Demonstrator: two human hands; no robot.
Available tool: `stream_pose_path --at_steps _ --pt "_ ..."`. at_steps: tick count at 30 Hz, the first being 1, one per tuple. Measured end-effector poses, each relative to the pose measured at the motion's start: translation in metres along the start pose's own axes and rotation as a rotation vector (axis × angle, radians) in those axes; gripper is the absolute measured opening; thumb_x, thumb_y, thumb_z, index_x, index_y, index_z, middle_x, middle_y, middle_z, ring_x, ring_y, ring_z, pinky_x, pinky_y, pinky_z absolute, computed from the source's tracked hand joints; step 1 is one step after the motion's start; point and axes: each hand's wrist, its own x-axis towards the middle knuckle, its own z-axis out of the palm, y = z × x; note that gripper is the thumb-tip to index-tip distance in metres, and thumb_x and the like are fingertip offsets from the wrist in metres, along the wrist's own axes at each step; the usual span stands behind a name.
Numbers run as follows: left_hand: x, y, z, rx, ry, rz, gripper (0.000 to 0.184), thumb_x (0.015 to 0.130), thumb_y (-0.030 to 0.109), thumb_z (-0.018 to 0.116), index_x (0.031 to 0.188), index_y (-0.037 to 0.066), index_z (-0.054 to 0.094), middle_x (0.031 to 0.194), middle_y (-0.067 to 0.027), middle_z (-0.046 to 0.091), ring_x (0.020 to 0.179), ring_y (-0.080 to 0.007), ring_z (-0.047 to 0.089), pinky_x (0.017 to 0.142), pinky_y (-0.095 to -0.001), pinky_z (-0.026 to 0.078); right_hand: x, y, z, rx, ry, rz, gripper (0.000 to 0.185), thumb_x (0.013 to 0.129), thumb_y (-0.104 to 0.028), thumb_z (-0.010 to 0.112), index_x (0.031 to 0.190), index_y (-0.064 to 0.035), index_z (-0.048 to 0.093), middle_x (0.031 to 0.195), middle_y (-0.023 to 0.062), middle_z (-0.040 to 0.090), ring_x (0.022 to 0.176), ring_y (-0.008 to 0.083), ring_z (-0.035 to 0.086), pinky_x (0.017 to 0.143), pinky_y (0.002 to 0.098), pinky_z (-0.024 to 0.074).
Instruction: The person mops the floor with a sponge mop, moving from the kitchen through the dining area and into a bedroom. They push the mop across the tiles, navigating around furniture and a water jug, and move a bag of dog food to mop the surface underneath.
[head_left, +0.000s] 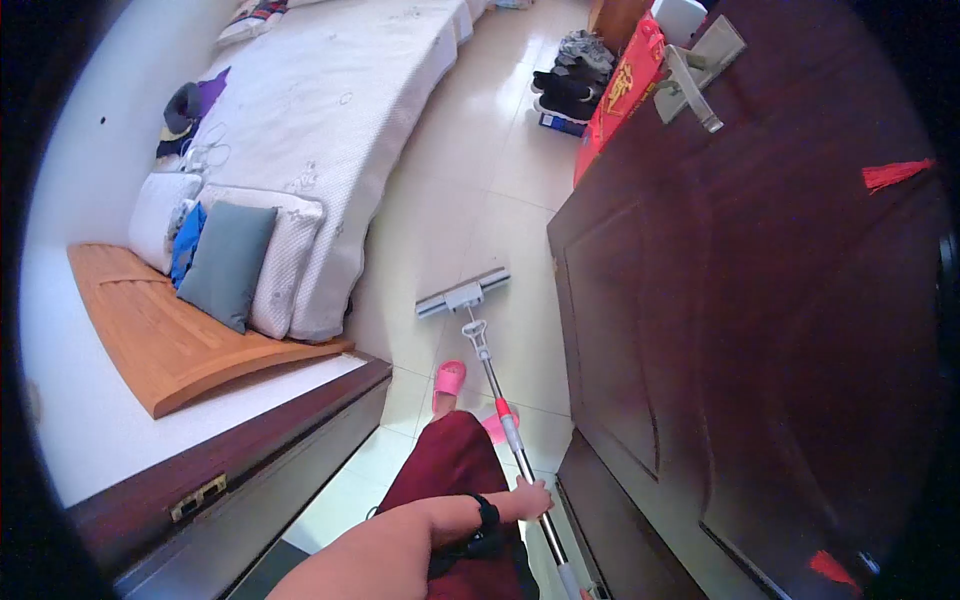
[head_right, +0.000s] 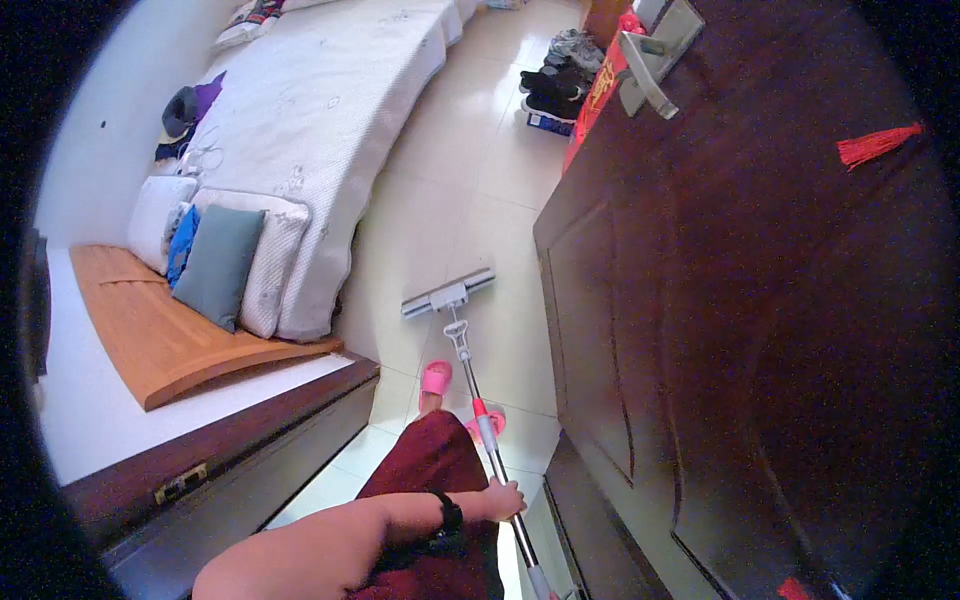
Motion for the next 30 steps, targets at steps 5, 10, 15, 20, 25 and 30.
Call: stream_pose_path --at_steps 5,10,15,20,25,30 --pt "-0.012 -0.096 -0.020 0.190 0.122 -0.219 0.017 0.066 0.018 0.059 0.083 0.018 0.063 0.082 -0.0003 0.058 0.091 -0.0241 0.050 0.062 -0.0546 0.042 0.091 -0.046 0.019 0.222 0.014 -0.162 0.040 0.088 -0.025 0.049 0.126 -0.0147 0.042 0.076 0.0091 0.053 0.065 0.0175 0.051 0.058 0.0285 0.0418" --pt "-0.054 -0.210 -0.070 0.273 0.257 -0.350 0.008 0.066 0.021 0.061 0.072 0.017 0.065 0.075 -0.0015 0.059 0.084 -0.0222 0.054 0.059 -0.0479 0.044 0.154 -0.195 -0.007 0.280 -0.032 -0.182 0.044 0.085 -0.024 0.053 0.128 -0.0231 0.042 0.063 0.0084 0.054 0.057 0.0098 0.051 0.056 0.0268 0.0435" --pt "-0.067 -0.176 -0.036 0.132 0.380 -0.377 0.009 0.062 0.016 0.061 0.070 0.015 0.064 0.077 -0.0029 0.059 0.085 -0.0237 0.054 0.060 -0.0422 0.046 0.139 -0.179 -0.011 0.076 -0.056 -0.176 0.046 0.084 -0.029 0.053 0.128 -0.0263 0.040 0.065 0.0164 0.055 0.059 0.0171 0.054 0.061 0.0321 0.0453" --pt "-0.025 -0.047 0.027 -0.157 0.271 -0.290 0.014 0.063 0.012 0.060 0.077 0.013 0.062 0.078 -0.0059 0.057 0.083 -0.0284 0.054 0.057 -0.0451 0.049 0.044 -0.088 -0.056 -0.044 -0.072 -0.026 0.036 0.087 -0.026 0.049 0.120 -0.0123 0.050 0.103 0.0199 0.058 0.095 0.0292 0.057 0.078 0.0346 0.0429" --pt "-0.017 0.033 0.018 -0.276 0.097 -0.104 0.026 0.062 0.018 0.064 0.088 0.017 0.061 0.090 -0.0027 0.056 0.095 -0.0271 0.048 0.060 -0.0515 0.047 -0.037 -0.101 -0.097 -0.055 0.036 -0.082 0.035 0.087 -0.021 0.049 0.121 -0.0127 0.050 0.112 0.0174 0.055 0.102 0.0250 0.054 0.085 0.0322 0.0399" --pt "-0.033 0.000 0.012 -0.165 0.230 -0.273 0.021 0.069 0.014 0.056 0.088 0.022 0.062 0.086 -0.0002 0.056 0.091 -0.0249 0.049 0.061 -0.0561 0.043 0.002 -0.100 -0.096 -0.076 -0.013 -0.196 0.036 0.085 -0.017 0.051 0.120 -0.0119 0.051 0.106 0.0189 0.057 0.097 0.0250 0.056 0.083 0.0329 0.0412"
